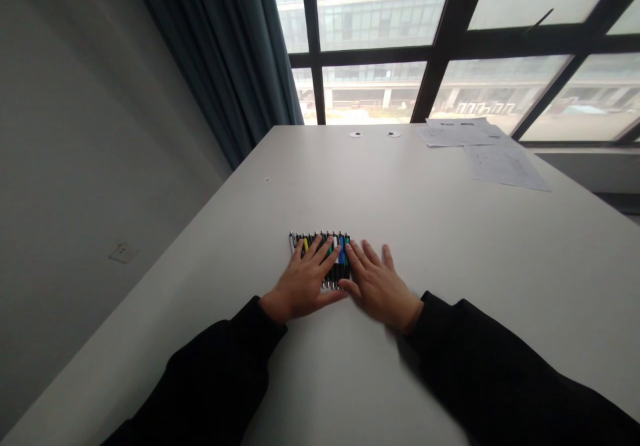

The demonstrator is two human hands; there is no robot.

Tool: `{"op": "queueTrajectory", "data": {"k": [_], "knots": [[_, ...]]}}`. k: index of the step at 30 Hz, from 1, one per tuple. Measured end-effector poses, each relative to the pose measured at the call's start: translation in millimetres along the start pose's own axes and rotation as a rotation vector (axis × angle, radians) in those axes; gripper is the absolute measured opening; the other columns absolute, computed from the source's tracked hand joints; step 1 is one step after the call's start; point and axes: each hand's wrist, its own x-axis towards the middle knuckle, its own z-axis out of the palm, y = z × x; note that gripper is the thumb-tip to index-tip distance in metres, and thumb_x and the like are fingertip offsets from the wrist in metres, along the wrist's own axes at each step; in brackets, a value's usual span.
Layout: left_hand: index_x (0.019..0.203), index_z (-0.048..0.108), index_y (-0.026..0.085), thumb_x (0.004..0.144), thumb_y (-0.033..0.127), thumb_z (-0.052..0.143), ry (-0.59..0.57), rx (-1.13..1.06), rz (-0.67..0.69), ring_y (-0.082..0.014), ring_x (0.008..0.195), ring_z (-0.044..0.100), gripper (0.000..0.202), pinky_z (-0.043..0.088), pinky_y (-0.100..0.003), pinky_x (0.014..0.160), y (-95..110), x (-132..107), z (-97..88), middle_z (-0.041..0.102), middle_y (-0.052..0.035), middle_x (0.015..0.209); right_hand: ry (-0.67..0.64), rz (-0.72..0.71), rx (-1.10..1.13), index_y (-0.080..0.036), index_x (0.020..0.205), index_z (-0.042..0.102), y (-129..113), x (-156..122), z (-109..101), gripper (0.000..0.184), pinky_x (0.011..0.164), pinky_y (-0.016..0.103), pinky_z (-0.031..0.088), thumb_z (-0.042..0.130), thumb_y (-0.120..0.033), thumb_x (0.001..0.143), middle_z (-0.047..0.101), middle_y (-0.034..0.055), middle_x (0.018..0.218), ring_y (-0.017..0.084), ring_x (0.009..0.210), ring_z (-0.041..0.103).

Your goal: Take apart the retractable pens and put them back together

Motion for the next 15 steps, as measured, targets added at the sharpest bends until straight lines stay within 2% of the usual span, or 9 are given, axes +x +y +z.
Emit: {"op": "queueTrajectory", "data": {"k": [6, 15], "knots": [[0.155, 0.035, 0.016, 0.094, 0.066, 0.044, -0.042, -0.002, 0.067, -0.0358, 0.152, 0.024, 0.079, 0.019, -0.062, 0.121, -9.6, 3.7, -0.9, 0.033, -0.0161, 0.162, 0.02, 0.012, 0.005, -0.01, 0.159, 0.025, -2.1, 1.1, 1.0, 0.075, 0.115, 0.075, 0.009, 0.028, -0.059, 0.102, 0.025, 0.0154, 0.165, 0.042, 0.152, 0.018], [0.154, 0.036, 0.017, 0.093, 0.064, 0.051, -0.036, -0.009, 0.083, -0.0347, 0.151, 0.028, 0.079, 0.023, -0.061, 0.121, -11.8, 5.1, -6.7, 0.035, -0.0157, 0.161, 0.058, 0.041, 0.021, -0.01, 0.159, 0.027, -2.7, -0.3, 0.2, 0.076, 0.117, 0.071, 0.011, 0.03, -0.06, 0.102, 0.029, 0.0174, 0.164, 0.04, 0.152, 0.021]]}}
